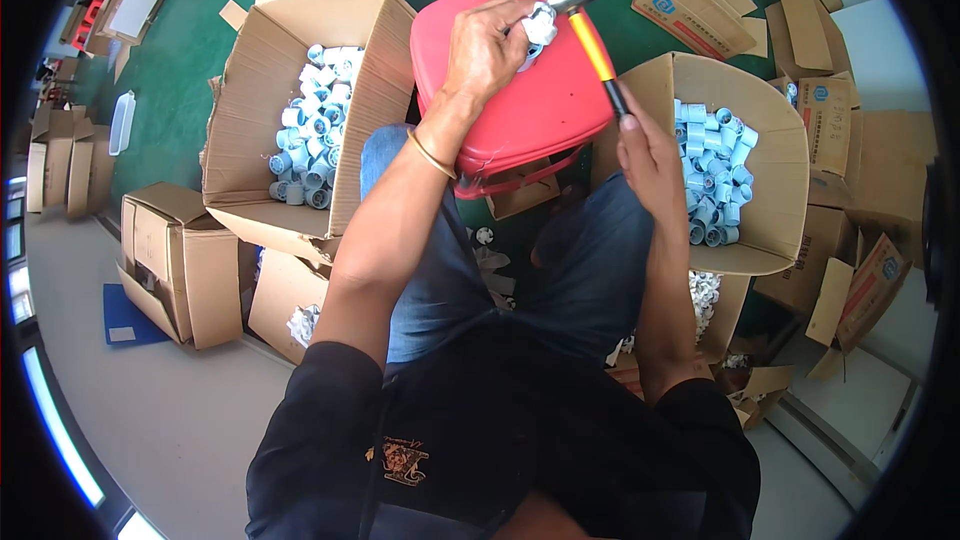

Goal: The person assembles small plastic components using a hammer.

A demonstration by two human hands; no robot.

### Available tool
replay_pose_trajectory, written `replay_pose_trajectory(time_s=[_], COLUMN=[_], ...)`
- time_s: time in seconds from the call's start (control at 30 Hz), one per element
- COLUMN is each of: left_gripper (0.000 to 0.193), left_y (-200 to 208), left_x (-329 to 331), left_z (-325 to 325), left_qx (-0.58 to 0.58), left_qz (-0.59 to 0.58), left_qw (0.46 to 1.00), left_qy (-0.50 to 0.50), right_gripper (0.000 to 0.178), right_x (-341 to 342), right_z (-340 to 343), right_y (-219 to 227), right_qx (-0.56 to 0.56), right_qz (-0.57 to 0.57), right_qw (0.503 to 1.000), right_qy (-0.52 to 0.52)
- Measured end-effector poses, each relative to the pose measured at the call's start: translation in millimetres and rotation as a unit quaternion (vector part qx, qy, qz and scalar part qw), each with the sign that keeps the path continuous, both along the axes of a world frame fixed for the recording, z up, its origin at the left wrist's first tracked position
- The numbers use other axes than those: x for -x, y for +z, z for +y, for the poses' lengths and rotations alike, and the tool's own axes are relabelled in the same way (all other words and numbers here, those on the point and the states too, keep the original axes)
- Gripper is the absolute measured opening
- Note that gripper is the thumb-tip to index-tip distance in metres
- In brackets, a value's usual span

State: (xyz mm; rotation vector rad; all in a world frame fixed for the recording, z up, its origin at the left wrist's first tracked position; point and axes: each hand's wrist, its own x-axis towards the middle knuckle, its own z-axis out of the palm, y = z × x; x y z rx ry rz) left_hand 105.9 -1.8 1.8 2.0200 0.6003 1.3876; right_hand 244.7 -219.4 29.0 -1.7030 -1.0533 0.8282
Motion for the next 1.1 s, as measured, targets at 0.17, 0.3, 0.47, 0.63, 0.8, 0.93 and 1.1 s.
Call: replay_pose_trajectory(time_s=[0.17, 0.3, 0.47, 0.63, 0.8, 0.93, 1.1], left_gripper=[0.022, 0.022, 0.022, 0.021, 0.021, 0.022, 0.022], left_y=[-7.8, -10.4, -15.3, -17.2, -20.9, -22.7, -18.1], left_x=[-6.0, -8.4, -10.8, -10.3, -8.7, -8.1, -9.2], left_z=[-3.3, 0.0, -0.7, -5.7, -8.6, -8.7, -10.1], left_qx=[0.011, 0.015, 0.021, 0.044, 0.057, 0.054, 0.064], left_qz=[-0.025, -0.031, -0.041, -0.049, -0.037, -0.025, -0.014], left_qw=[0.999, 0.999, 0.999, 0.997, 0.997, 0.998, 0.997], left_qy=[-0.017, -0.017, -0.020, -0.029, -0.030, -0.028, -0.036], right_gripper=[0.045, 0.044, 0.044, 0.045, 0.045, 0.045, 0.046], right_x=[11.5, 13.8, 16.5, 13.8, 13.9, 14.0, 11.0], right_z=[-16.3, -17.0, -17.0, -6.5, -2.9, -3.8, 0.7], right_y=[23.0, 47.8, 69.2, 81.4, 97.7, 107.5, 98.4], right_qx=[-0.073, -0.102, -0.109, 0.028, 0.074, -0.045, -0.156], right_qz=[-0.138, -0.187, -0.215, -0.232, -0.223, -0.214, -0.241], right_qw=[0.988, 0.977, 0.970, 0.971, 0.971, 0.975, 0.958], right_qy=[-0.005, 0.004, 0.017, 0.045, 0.052, 0.024, 0.004])
